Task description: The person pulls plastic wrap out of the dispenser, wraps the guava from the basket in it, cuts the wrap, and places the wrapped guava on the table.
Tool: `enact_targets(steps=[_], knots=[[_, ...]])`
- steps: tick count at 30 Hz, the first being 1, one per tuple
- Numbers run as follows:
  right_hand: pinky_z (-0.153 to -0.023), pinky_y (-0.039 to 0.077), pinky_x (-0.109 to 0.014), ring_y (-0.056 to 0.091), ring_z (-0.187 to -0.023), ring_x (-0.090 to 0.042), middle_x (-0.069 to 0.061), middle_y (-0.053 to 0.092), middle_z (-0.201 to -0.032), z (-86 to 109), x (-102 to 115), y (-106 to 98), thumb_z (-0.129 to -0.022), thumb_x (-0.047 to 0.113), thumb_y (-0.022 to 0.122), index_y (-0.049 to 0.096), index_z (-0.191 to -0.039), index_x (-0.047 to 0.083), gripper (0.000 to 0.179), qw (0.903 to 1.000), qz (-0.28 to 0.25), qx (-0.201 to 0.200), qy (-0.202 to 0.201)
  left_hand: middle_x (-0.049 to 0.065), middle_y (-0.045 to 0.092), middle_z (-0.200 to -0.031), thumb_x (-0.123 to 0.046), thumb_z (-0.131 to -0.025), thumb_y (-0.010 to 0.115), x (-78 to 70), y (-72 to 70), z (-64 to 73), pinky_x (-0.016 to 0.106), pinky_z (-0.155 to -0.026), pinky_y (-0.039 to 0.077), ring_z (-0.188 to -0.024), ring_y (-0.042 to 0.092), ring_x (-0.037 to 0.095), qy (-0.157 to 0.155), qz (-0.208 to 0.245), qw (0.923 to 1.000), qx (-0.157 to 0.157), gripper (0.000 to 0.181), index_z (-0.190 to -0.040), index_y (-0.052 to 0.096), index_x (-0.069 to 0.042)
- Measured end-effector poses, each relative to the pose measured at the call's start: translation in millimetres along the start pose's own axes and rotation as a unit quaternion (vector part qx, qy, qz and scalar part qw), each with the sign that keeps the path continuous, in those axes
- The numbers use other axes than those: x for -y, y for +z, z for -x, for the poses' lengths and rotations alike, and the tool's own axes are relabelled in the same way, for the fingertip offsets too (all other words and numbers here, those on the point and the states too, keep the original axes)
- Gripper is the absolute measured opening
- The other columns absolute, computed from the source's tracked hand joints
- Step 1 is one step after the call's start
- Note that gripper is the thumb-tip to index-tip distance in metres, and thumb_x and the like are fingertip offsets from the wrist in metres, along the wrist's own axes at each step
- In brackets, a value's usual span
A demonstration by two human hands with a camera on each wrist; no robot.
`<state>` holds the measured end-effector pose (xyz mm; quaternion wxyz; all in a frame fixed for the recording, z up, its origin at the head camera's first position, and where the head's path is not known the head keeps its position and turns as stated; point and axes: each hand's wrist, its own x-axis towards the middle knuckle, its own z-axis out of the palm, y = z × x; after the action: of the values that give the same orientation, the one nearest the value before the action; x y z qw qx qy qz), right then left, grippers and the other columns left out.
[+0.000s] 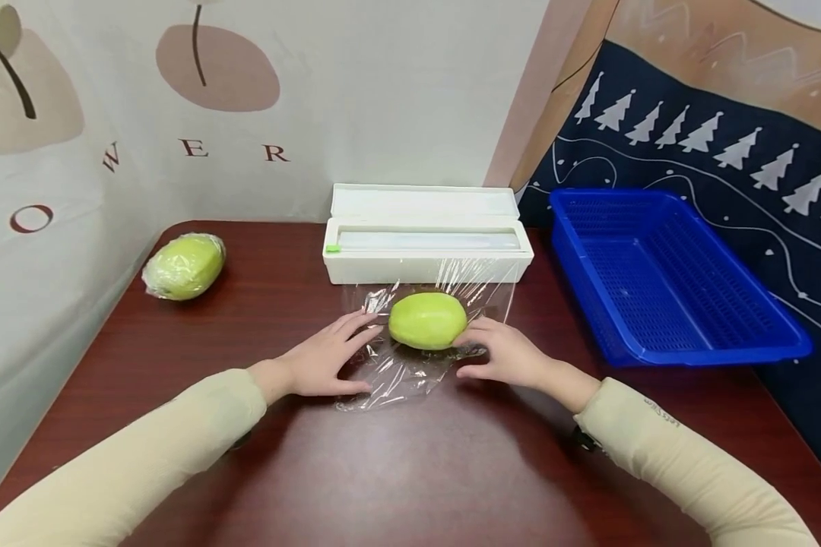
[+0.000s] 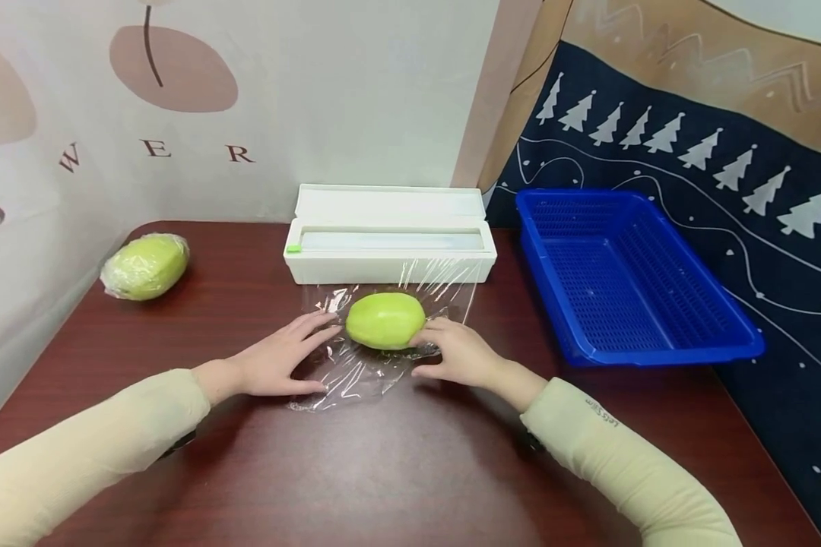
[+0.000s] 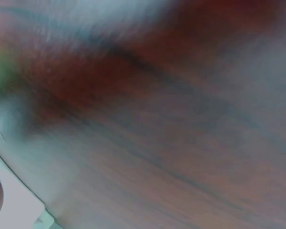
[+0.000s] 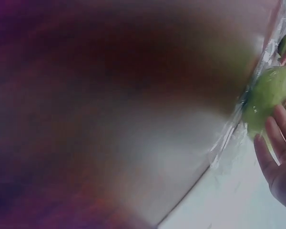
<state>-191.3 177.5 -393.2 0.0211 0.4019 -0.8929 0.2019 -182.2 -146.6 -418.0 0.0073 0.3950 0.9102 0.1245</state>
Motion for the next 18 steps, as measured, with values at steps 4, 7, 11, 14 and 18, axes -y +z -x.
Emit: enact_targets(steps=[4,7,11,14,18], knots=[[-0.076,0.051,-0.028,0.062,-0.085,-0.011,0.003,0.067,-0.09,-5.1,3,-1,-0.075,0.028,0.076,0.07,-0.094,0.014,0.024,0.9992,0.025,0.016,-0.026,0.011,0.047,-0.129,-0.044,-0.074,0.073,-2.5,-6.3,5.2,0.046,-0.103,0.036,-0.123,0.042,0.029,0.001,0.02,0.9969,-0.076,0.061,-0.119,0.055,-0.006],[-0.074,0.051,-0.027,0.062,-0.081,-0.009,0.006,0.067,-0.084,-5.4,2,-3,-0.078,0.023,0.074,0.07,-0.086,0.016,0.011,0.9982,0.038,0.026,-0.037,0.0,0.053,-0.102,-0.045,-0.071,0.075,-8.2,-9.8,7.4,0.034,-0.087,0.043,-0.097,0.049,0.016,-0.006,0.034,0.9974,-0.064,0.044,-0.097,0.057,-0.014],[-0.074,0.051,-0.026,0.062,-0.079,-0.008,0.007,0.067,-0.081,-2.2,-2,-8,-0.081,0.017,0.071,0.069,-0.082,0.015,0.002,0.9978,0.016,0.053,-0.036,-0.01,0.046,-0.085,-0.048,-0.068,0.075,-22.2,-11.9,11.0,0.024,-0.071,0.041,-0.08,0.042,0.007,0.013,0.039,0.9985,0.036,0.038,-0.083,0.053,-0.021],[-0.074,0.051,-0.026,0.063,-0.079,-0.009,0.005,0.068,-0.081,2.5,-7,-14,-0.082,0.014,0.069,0.069,-0.083,0.011,0.003,0.9962,-0.013,0.076,-0.041,-0.011,0.044,-0.081,-0.04,-0.069,0.074,-28.5,-11.8,12.5,0.022,-0.069,0.04,-0.077,0.042,0.006,0.033,0.038,0.9954,0.081,0.03,-0.078,0.052,-0.021],[-0.073,0.052,-0.025,0.064,-0.079,-0.01,0.002,0.069,-0.081,7.1,-9,-17,-0.082,0.008,0.067,0.07,-0.084,0.008,0.003,0.9942,-0.033,0.089,-0.049,-0.011,0.045,-0.077,-0.024,-0.073,0.07,-25.0,-11.6,11.2,0.02,-0.067,0.039,-0.075,0.042,0.004,0.05,0.047,0.994,0.085,0.017,-0.072,0.053,-0.021]])
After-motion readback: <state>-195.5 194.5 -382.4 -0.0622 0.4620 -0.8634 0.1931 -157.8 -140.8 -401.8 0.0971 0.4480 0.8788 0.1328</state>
